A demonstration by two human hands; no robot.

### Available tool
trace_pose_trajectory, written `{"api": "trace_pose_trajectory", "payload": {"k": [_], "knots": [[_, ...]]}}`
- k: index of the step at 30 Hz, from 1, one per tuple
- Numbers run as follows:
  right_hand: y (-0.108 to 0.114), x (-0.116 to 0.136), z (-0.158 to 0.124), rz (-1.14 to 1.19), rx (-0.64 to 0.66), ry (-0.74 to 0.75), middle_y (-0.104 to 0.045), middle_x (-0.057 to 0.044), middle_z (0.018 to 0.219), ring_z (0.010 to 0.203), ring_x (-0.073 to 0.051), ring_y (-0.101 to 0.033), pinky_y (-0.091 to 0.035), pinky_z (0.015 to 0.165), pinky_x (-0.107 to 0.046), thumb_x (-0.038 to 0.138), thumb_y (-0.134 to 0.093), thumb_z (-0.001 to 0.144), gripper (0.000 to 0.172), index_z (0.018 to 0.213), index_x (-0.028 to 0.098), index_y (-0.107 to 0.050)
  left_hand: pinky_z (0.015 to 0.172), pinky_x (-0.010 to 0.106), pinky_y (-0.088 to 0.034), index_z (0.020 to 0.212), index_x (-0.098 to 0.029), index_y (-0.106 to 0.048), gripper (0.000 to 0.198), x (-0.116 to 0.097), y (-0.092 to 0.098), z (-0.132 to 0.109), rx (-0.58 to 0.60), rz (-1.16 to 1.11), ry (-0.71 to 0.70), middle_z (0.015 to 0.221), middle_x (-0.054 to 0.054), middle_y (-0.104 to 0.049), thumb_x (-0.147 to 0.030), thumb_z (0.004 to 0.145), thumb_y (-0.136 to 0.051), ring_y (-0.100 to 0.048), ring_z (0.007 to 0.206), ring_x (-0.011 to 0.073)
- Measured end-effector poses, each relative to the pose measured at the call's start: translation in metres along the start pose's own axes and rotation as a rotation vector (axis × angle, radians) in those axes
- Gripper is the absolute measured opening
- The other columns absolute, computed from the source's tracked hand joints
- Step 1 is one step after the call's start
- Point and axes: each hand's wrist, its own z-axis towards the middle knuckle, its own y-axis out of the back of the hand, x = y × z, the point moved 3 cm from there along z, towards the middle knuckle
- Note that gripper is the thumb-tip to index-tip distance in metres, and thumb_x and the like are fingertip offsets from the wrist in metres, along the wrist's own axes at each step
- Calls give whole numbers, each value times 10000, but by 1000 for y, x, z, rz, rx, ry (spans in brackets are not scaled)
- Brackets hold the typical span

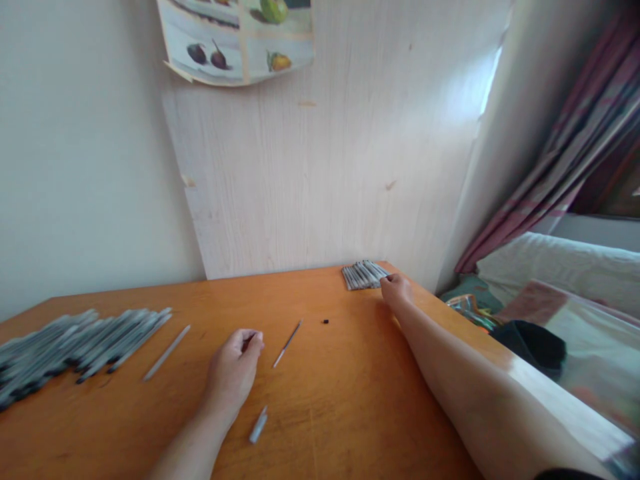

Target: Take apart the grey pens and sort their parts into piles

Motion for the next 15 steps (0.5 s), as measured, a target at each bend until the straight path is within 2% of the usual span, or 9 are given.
{"api": "trace_pose_trajectory", "payload": {"k": [15], "knots": [[-8,-2,5,1,25,13,-704,-156,921,857,-246,-628,-403,649,-277,350,-469,805,374,938,138,-747,743,352,-493,904,-176,-623,390,-3,0,-2,5,23,-3,807,72,-706,-542,791,-546,-662,786,234]]}}
